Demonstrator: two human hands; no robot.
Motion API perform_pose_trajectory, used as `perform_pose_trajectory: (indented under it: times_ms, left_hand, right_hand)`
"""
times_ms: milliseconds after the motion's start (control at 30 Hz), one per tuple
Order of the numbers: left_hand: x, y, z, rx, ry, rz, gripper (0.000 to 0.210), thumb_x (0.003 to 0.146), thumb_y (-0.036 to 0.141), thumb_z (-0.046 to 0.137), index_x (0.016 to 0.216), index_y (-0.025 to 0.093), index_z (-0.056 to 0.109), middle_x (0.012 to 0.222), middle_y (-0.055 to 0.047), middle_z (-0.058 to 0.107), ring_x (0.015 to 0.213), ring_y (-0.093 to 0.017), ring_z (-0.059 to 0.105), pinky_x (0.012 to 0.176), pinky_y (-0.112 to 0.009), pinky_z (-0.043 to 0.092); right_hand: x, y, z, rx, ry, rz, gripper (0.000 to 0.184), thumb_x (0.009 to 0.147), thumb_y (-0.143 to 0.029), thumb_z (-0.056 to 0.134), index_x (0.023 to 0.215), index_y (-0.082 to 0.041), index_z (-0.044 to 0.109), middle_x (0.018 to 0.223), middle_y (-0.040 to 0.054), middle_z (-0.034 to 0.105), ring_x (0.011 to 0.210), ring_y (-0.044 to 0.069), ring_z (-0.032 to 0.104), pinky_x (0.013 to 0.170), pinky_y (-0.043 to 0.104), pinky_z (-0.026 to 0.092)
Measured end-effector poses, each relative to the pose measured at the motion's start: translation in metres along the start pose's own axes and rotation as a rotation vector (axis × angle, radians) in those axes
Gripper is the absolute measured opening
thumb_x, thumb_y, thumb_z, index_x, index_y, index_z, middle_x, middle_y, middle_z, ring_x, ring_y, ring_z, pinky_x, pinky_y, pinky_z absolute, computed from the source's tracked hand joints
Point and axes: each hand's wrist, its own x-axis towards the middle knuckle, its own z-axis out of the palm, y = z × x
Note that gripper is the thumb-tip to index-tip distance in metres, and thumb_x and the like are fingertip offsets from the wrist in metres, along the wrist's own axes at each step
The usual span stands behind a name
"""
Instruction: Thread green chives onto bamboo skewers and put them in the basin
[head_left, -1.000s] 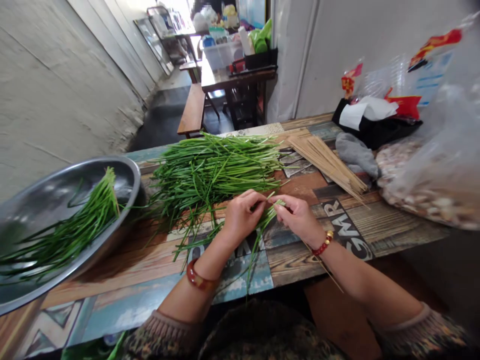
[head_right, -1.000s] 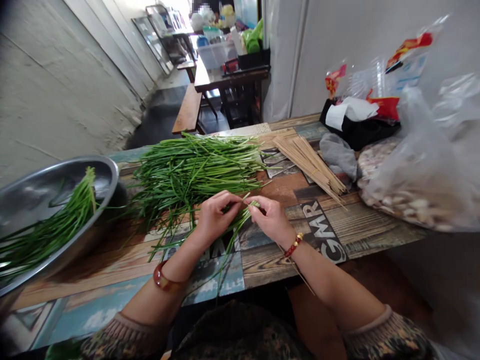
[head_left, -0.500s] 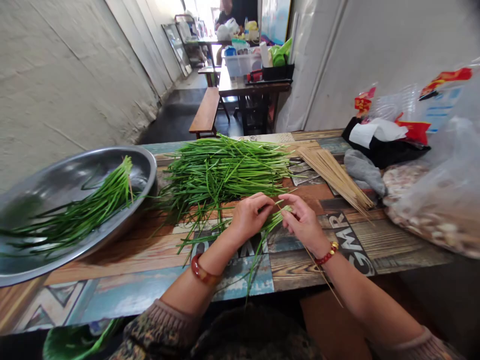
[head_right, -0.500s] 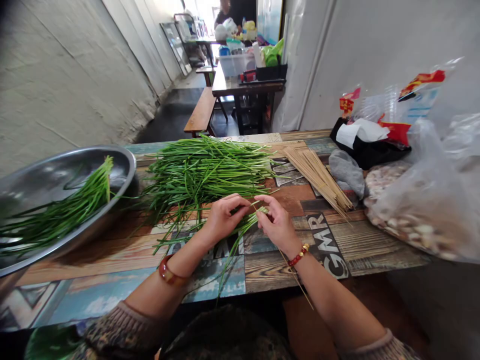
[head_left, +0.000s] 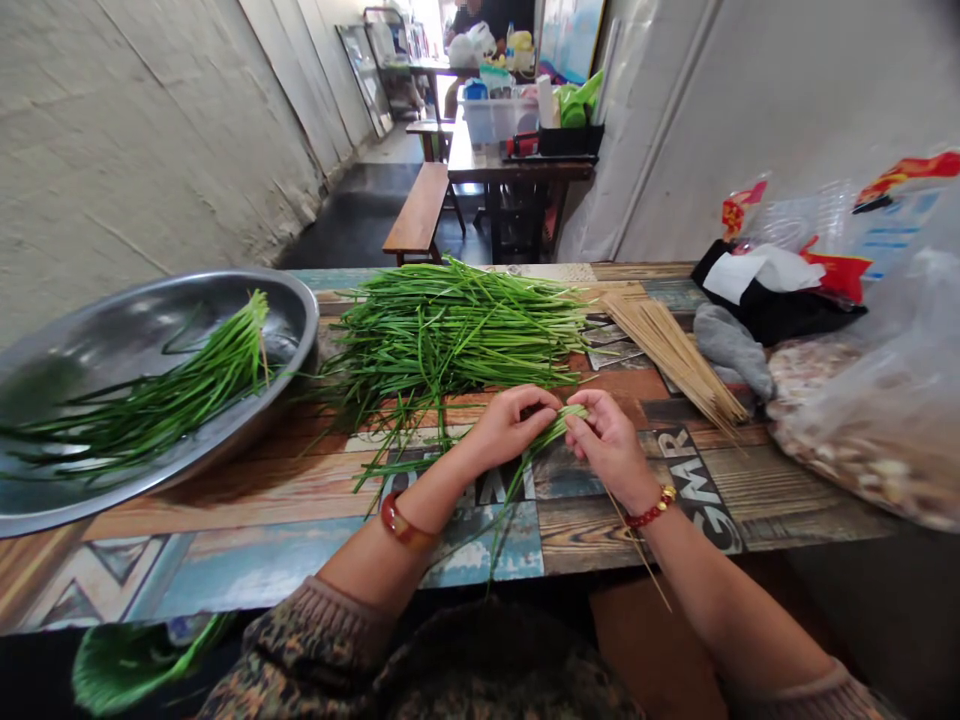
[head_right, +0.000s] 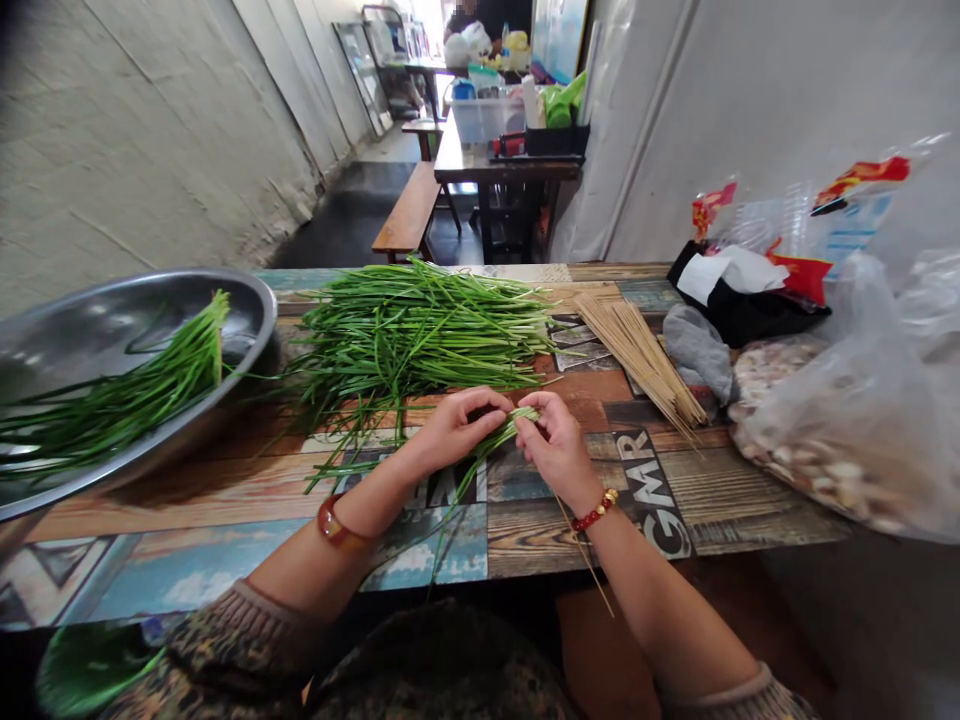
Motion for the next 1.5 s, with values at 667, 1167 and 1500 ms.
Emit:
perform_pose_trajectory:
  times_ms: [667,1167,1500]
  left_hand:
    - [0.001,-0.002,0.008,0.021,-0.039,-0.135,0.030,0.085,0.027,0.047,0.062,0.011,0.059,0.058,0.002,0.053,0.056,-0.008,0.043,0.055,-0.020,0.034]
    - [0.014,-0.014,-0.023,0.588,0.148,0.001,0.019,0.086,0.020,0.053,0.093,0.016,0.070,0.091,-0.006,0.068,0.080,-0.016,0.061,0.073,-0.028,0.047]
    - [0.032,-0.008,-0.007,1.100,-0.039,0.045,0.016,0.085,0.020,0.053,0.086,0.017,0.069,0.092,-0.009,0.063,0.089,-0.024,0.054,0.075,-0.035,0.042]
  right_hand:
    - [0.000,0.004,-0.001,-0.095,-0.092,-0.004,0.025,0.086,-0.037,0.059,0.100,-0.020,0.049,0.063,-0.0052,0.057,0.050,0.009,0.054,0.045,0.021,0.043]
    - [-0.001,0.004,-0.004,-0.138,-0.090,0.038,0.023,0.084,-0.038,0.058,0.094,-0.019,0.051,0.054,-0.0074,0.054,0.040,0.007,0.047,0.039,0.018,0.038]
    - [0.000,0.005,-0.004,-0.158,-0.098,0.017,0.023,0.083,-0.039,0.056,0.093,-0.019,0.052,0.054,-0.0073,0.054,0.039,0.008,0.049,0.040,0.018,0.038]
